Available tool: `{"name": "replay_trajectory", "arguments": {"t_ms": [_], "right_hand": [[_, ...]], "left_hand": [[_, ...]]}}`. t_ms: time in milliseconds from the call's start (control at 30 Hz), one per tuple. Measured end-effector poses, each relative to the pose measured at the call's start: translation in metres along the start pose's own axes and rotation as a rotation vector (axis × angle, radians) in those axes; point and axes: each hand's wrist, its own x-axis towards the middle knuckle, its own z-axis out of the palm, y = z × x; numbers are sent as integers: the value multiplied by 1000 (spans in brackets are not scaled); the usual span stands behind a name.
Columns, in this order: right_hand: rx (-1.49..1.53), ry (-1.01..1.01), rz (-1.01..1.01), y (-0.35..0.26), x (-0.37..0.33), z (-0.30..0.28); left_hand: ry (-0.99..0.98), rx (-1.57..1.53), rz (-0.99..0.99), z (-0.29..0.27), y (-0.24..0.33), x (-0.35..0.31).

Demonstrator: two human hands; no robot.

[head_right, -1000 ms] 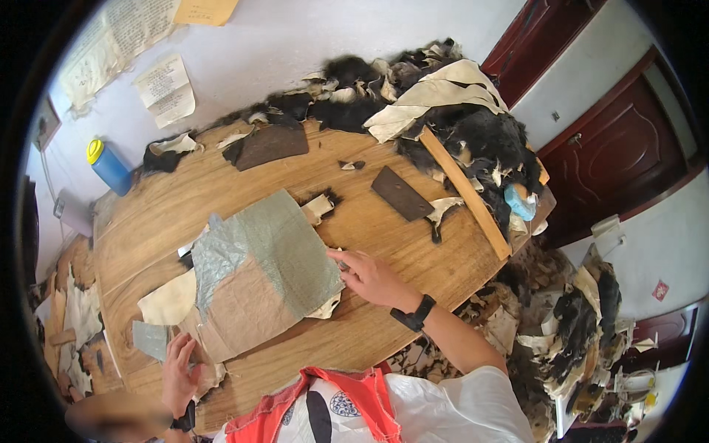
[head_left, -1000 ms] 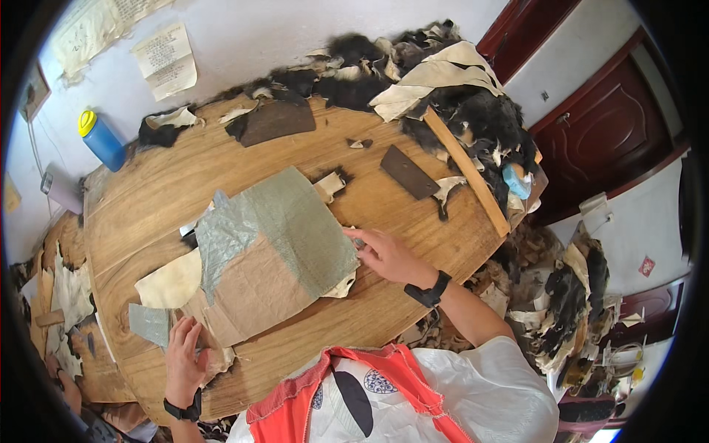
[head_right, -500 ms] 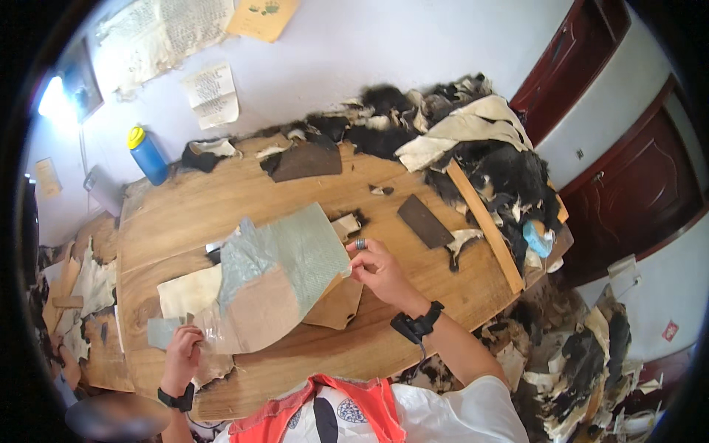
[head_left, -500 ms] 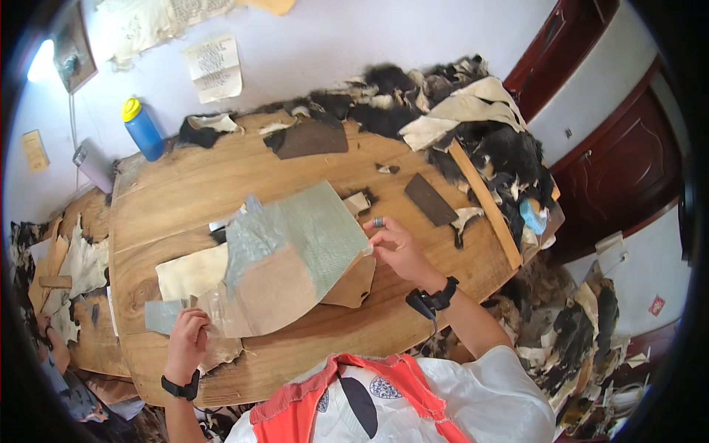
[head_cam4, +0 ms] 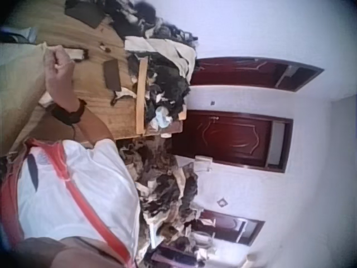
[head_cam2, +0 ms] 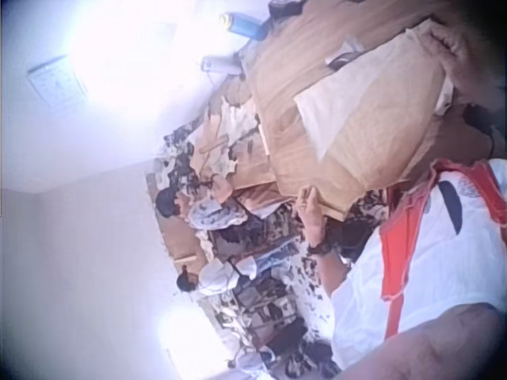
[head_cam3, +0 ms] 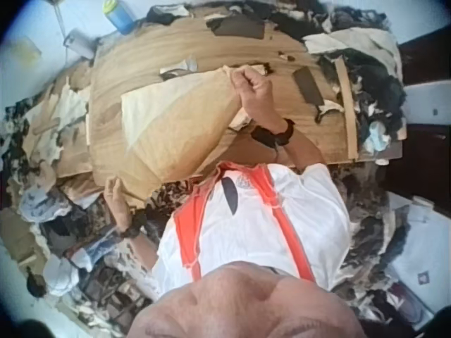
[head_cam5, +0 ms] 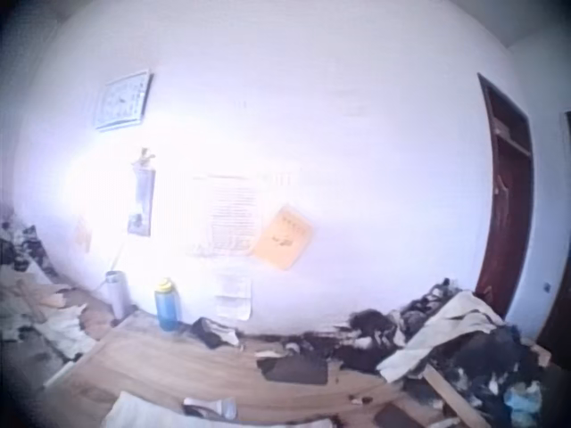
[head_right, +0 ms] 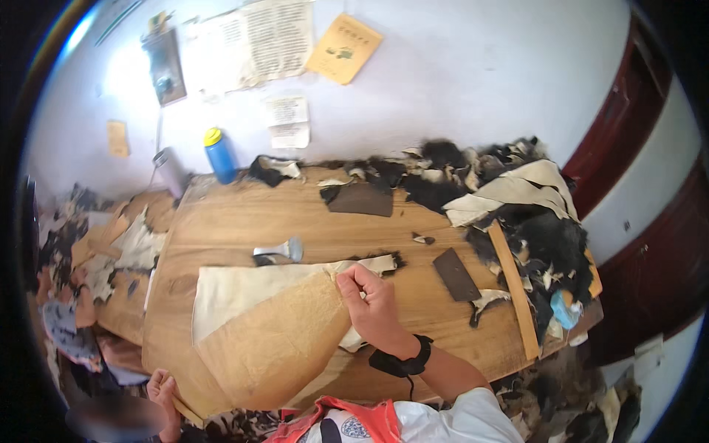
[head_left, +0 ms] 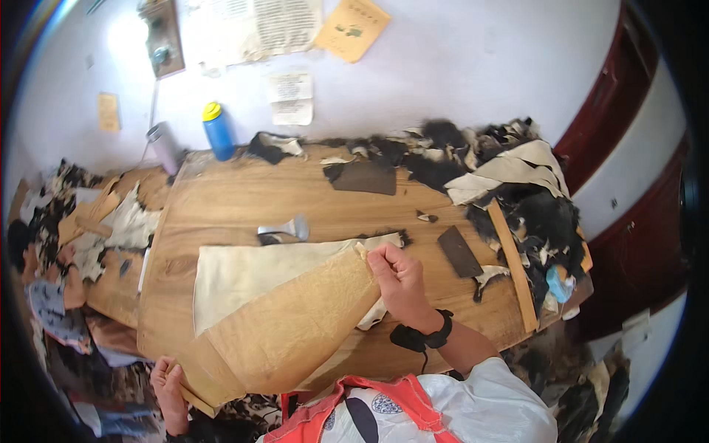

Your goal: Hand-assembling and gluing leather and fur pieces together on a workshop table.

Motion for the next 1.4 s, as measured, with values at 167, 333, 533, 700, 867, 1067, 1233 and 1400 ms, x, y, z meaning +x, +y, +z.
{"name": "replay_trajectory", "arguments": {"t_ms": [167, 333, 533, 700, 867, 1067, 1233, 1400], "right_hand": [[80, -180, 2, -7, -10, 32], [121, -342, -8, 4, -57, 56], [75, -549, -196, 18, -82, 84], [1, -802, -487, -2, -142, 128], [17, -1202, -347, -50, -209, 137], [184, -1426, -965, -88, -267, 149], [228, -1489, -1005, -96, -288, 145], [254, -1324, -971, -68, -305, 141]], "left_hand": [[412, -168, 13, 10, -33, -114], [714, 117, -67, 68, -17, -196], [968, -228, 118, 74, -77, -286], [1069, -270, 50, 102, -64, -356], [815, 331, 55, 124, -30, -377], [768, 350, 170, 128, -19, -386], [759, 164, 228, 125, -28, -397], [628, 230, 386, 108, -42, -394]]}}
